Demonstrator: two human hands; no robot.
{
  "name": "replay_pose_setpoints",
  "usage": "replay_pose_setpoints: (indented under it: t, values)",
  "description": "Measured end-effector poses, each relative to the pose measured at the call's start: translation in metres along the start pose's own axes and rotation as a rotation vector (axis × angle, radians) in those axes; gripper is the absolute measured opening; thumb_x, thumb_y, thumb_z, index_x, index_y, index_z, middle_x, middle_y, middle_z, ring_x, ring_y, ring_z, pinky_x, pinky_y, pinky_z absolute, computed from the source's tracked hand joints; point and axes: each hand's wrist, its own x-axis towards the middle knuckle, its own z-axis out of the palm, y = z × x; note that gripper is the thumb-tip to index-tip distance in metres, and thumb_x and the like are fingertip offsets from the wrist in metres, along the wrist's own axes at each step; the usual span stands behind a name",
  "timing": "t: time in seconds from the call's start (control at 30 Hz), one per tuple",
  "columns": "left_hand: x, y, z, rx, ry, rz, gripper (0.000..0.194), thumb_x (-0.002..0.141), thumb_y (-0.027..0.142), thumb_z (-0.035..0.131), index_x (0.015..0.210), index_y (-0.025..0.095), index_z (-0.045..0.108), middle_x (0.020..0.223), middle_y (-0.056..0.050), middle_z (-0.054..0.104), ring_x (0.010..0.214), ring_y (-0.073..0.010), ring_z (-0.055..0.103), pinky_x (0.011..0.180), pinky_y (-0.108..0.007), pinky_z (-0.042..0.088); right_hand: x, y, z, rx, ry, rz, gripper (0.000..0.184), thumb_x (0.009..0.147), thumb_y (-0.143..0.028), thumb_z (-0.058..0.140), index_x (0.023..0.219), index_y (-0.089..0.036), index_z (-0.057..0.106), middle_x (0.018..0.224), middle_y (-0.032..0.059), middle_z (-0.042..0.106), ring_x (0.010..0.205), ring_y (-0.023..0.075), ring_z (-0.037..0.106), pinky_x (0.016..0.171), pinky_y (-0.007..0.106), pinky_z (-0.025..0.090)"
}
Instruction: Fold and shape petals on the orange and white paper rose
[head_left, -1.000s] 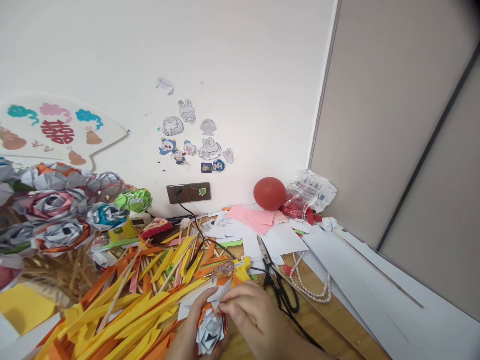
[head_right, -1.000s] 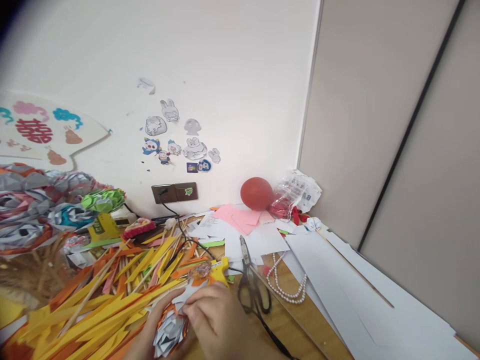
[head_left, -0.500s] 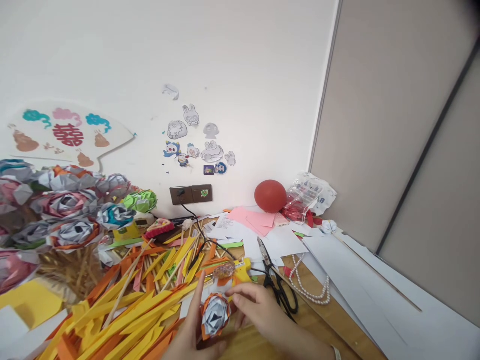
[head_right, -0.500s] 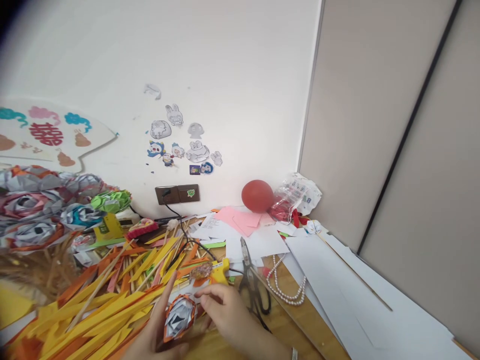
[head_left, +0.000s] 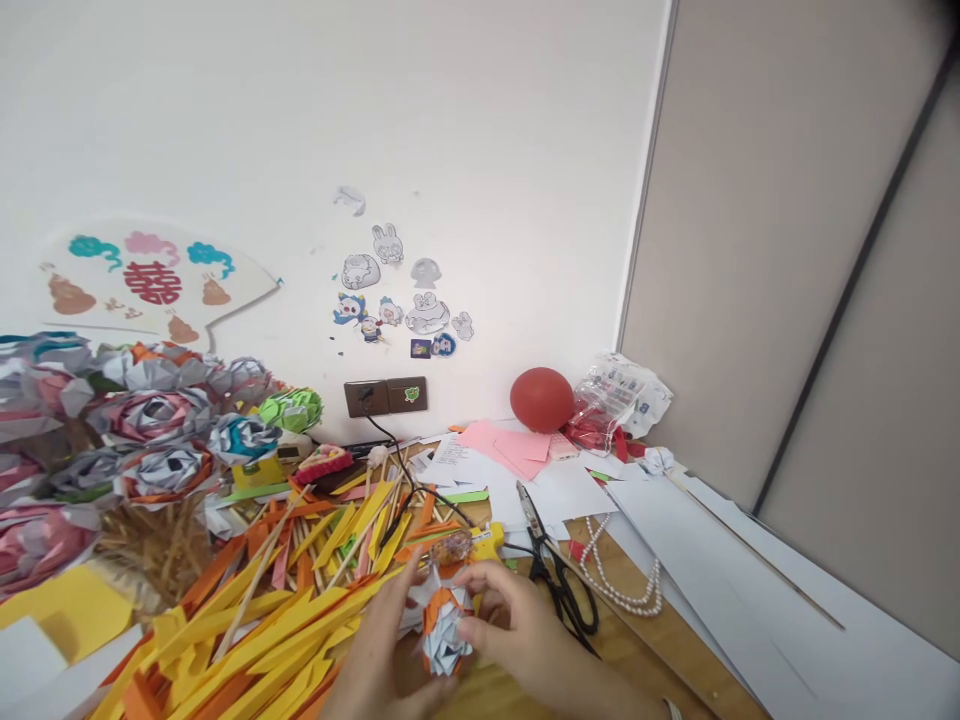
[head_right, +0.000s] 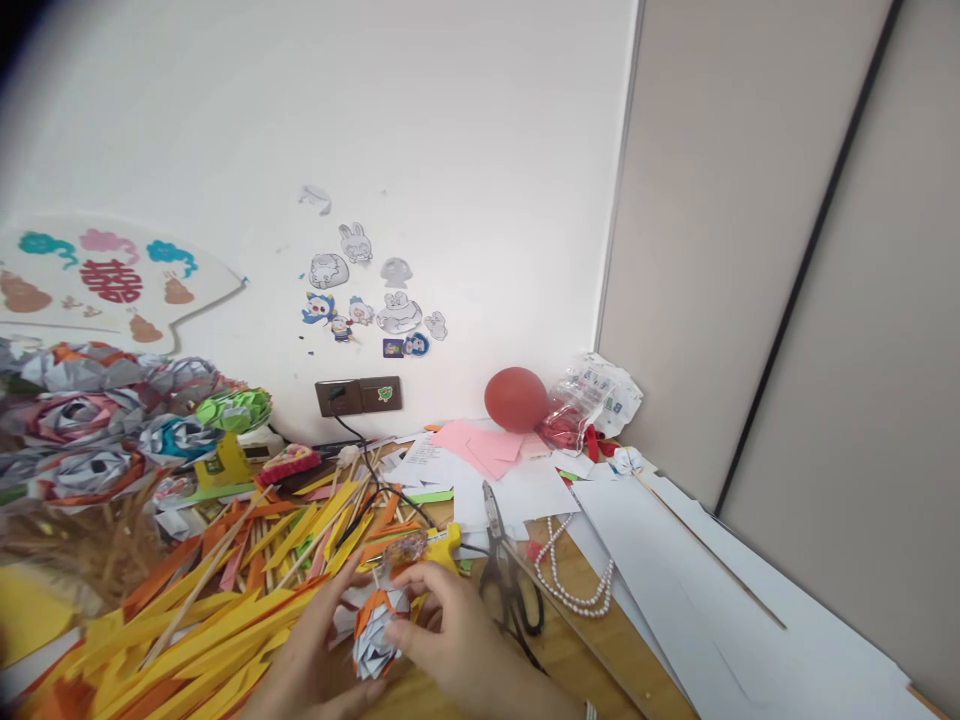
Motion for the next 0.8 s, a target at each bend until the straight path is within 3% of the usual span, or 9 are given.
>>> replay_pose_setpoints:
  t: [0.07, 0.17, 0.27, 0.4, 0.53, 0.7, 0.8]
  values:
    - [0.003, 0.003, -0.005, 0.008, 0.042, 0.035, 0.074, 0.055, 0.052, 0.071, 0.122, 0.028, 0.05, 0.122, -0.01, 0.056, 0.113, -0.0327, 0.049, 0.094, -0.04, 0.04, 0.0, 0.0, 0.0, -0.092, 0.045, 0.001, 0.032, 0.071, -0.02, 0.062, 0.102, -0.022, 0.06, 0.093, 0.002, 0.061, 0.074, 0.0145, 0.056, 0.064, 0.025, 0.044]
    - [0.007, 0.009, -0.01, -0.074, 0.013, -0.078, 0.057, 0.067, 0.057, 0.059, 0.115, 0.025, 0.056, 0.104, -0.009, 0.065, 0.098, -0.0278, 0.059, 0.085, -0.036, 0.046, 0.001, 0.003, 0.0, -0.115, 0.059, -0.001, 0.031, 0.071, -0.019, 0.061, 0.102, -0.022, 0.059, 0.09, 0.0016, 0.061, 0.074, 0.0153, 0.056, 0.065, 0.026, 0.045]
    - [0.013, 0.014, -0.012, -0.241, -0.051, -0.215, 0.05, 0.076, 0.052, 0.053, 0.114, 0.02, 0.052, 0.085, -0.005, 0.068, 0.081, -0.0221, 0.063, 0.076, -0.033, 0.049, 0.003, 0.005, 0.001, 0.042, 0.034, -0.008, 0.027, 0.075, -0.028, 0.06, 0.1, -0.02, 0.056, 0.093, 0.0033, 0.061, 0.077, 0.0163, 0.058, 0.066, 0.027, 0.046]
    - [0.019, 0.015, -0.013, -0.368, -0.025, -0.311, 0.051, 0.067, 0.054, 0.063, 0.105, 0.02, 0.056, 0.089, -0.004, 0.069, 0.085, -0.0217, 0.064, 0.077, -0.031, 0.049, 0.008, 0.005, 0.001, 0.355, 0.033, 0.093, 0.041, 0.072, -0.049, 0.062, 0.098, -0.02, 0.048, 0.1, 0.0059, 0.059, 0.083, 0.0177, 0.06, 0.067, 0.028, 0.047]
    - [0.021, 0.02, -0.013, -0.407, -0.077, -0.342, 0.044, 0.063, 0.054, 0.066, 0.09, 0.019, 0.066, 0.081, -0.003, 0.072, 0.079, -0.0204, 0.064, 0.071, -0.029, 0.049, 0.006, 0.004, 0.003, 0.493, 0.025, 0.171, 0.049, 0.069, -0.055, 0.063, 0.099, -0.021, 0.044, 0.101, 0.0055, 0.058, 0.082, 0.0167, 0.061, 0.068, 0.029, 0.047]
    - [0.021, 0.035, -0.013, -0.453, 0.005, -0.397, 0.045, 0.051, 0.058, 0.071, 0.071, 0.018, 0.069, 0.065, -0.001, 0.071, 0.068, -0.0196, 0.064, 0.066, -0.029, 0.051, 0.0, -0.007, 0.008, 0.395, -0.145, 0.136, 0.05, 0.071, -0.054, 0.062, 0.103, -0.021, 0.043, 0.104, 0.0075, 0.059, 0.09, 0.0199, 0.06, 0.071, 0.03, 0.046]
    - [0.021, 0.036, -0.016, -0.405, 0.035, -0.387, 0.047, 0.052, 0.059, 0.07, 0.073, 0.018, 0.069, 0.069, -0.002, 0.073, 0.073, -0.0212, 0.065, 0.07, -0.029, 0.051, -0.001, -0.008, 0.007, 0.264, -0.116, 0.052, 0.042, 0.075, -0.048, 0.059, 0.101, -0.019, 0.047, 0.106, 0.0086, 0.059, 0.096, 0.0207, 0.057, 0.08, 0.032, 0.044]
